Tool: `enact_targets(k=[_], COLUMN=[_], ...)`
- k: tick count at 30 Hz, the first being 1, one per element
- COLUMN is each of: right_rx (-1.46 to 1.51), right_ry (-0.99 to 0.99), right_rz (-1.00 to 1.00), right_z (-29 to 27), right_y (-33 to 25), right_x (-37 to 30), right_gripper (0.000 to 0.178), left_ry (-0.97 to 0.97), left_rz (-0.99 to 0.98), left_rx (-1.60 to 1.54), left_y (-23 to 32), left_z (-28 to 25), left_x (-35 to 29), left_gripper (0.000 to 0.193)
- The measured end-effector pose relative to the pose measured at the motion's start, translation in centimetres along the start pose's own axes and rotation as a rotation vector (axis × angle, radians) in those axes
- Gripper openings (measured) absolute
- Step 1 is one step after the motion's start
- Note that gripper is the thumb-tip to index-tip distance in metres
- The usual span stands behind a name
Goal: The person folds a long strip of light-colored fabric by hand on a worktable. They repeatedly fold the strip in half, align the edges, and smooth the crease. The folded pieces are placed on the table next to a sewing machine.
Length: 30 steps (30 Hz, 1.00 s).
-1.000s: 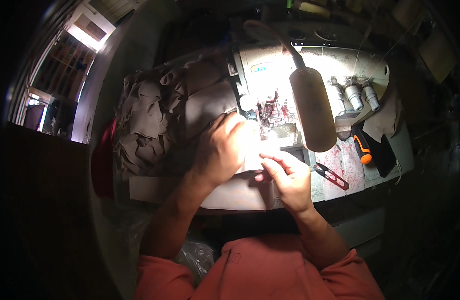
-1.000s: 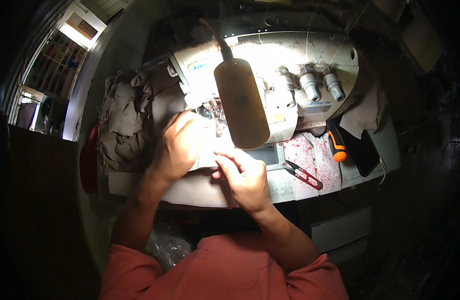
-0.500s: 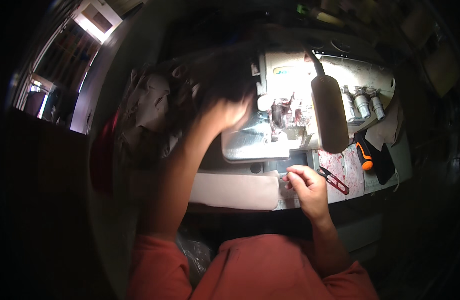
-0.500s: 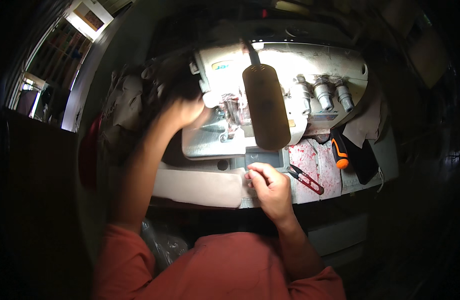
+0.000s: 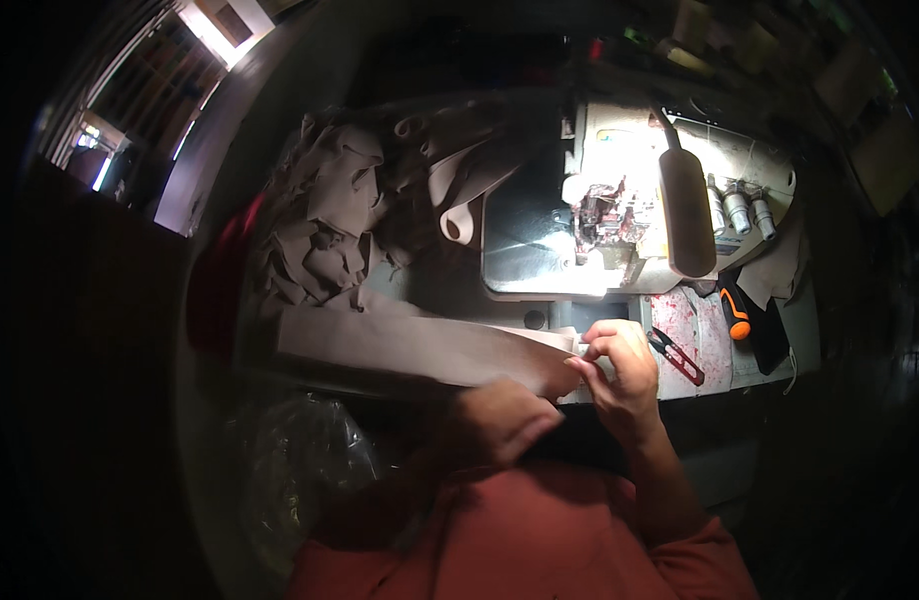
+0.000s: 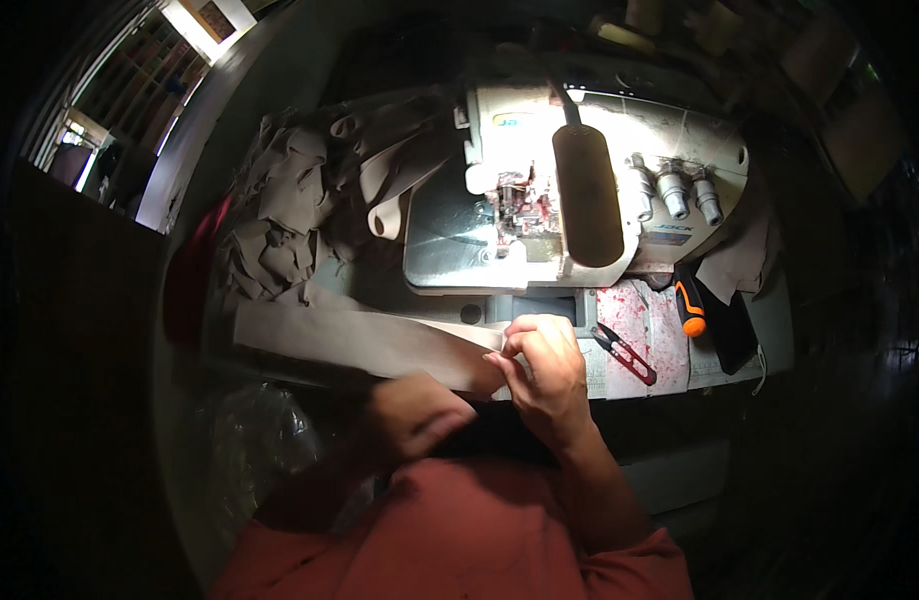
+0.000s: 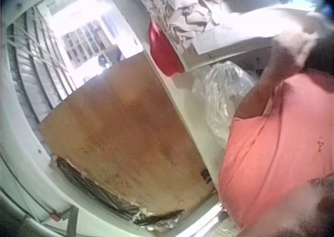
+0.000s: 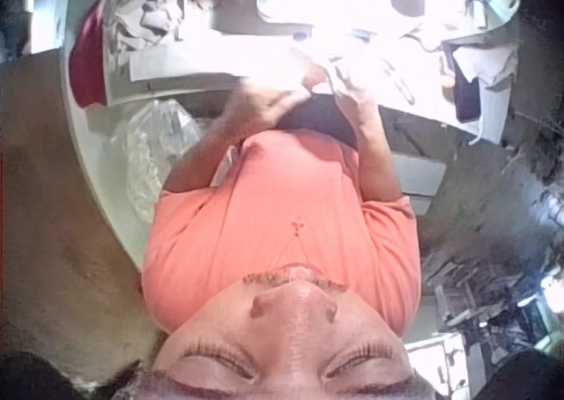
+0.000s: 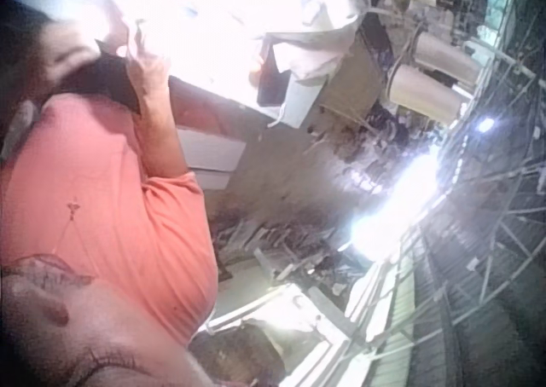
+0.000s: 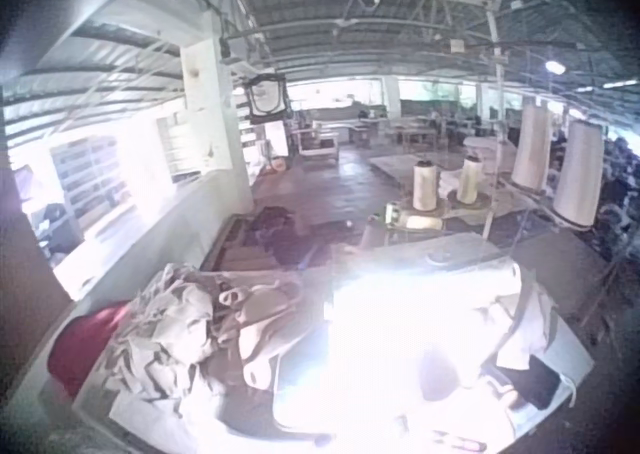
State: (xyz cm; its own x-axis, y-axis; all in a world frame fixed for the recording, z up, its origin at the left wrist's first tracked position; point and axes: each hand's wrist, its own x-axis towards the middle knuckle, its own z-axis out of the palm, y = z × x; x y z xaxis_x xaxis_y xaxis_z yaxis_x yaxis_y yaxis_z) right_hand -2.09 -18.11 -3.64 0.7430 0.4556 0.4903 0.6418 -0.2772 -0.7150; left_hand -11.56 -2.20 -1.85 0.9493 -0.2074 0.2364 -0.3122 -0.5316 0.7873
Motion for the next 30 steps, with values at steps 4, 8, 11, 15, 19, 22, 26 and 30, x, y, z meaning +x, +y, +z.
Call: enact_targets(k=[4, 8, 11, 15, 19, 22, 26, 30], right_rx=[0.677, 0.877, 1.161, 1.235, 1.126, 1.325, 1.098, 1.073], right_ry=[-0.026, -0.198, -0.098, -0.038, -0.101, -0.204, -0.236, -0.293], right_rz=[0.560, 0.775, 0.778, 0.804, 0.790, 0.781, 0.780, 0.719], right_z=[-0.3, -2.1, -1.6, -0.3, 0.6, 1.1, -0.2, -0.9], right_y=[-2.6, -3.0, -1.0, 0.0, -2.3, -2.4, -3.3, -3.8], right_x=[0.1, 0.6, -0.3, -0.9, 0.4, 0.6, 0.2, 0.7], right_gripper=[0.015, 0.021, 0.015, 0.013, 0.016, 0.019, 0.020, 0.019], left_ry=[0.010, 0.864, 1.213, 1.313, 0.779, 0.083, 0.063, 0.015], left_rz=[-0.548, -0.364, -0.169, -0.088, 0.040, 0.150, 0.092, -0.025], left_rx=[-1.114, -1.741, -1.368, -1.221, -0.132, 0.654, 0.508, 0.021], left_y=[-0.8, -3.7, -8.2, -8.6, -4.2, -0.3, 1.1, 0.4], left_z=[2.9, -1.0, -7.6, -12.0, -6.9, -2.5, -0.6, -2.6], left_x=[-2.2, -2.9, -4.7, -5.5, -2.6, 1.1, 2.0, 3.3], left_gripper=[0.037, 0.053, 0.052, 0.045, 0.045, 0.056, 0.071, 0.071])
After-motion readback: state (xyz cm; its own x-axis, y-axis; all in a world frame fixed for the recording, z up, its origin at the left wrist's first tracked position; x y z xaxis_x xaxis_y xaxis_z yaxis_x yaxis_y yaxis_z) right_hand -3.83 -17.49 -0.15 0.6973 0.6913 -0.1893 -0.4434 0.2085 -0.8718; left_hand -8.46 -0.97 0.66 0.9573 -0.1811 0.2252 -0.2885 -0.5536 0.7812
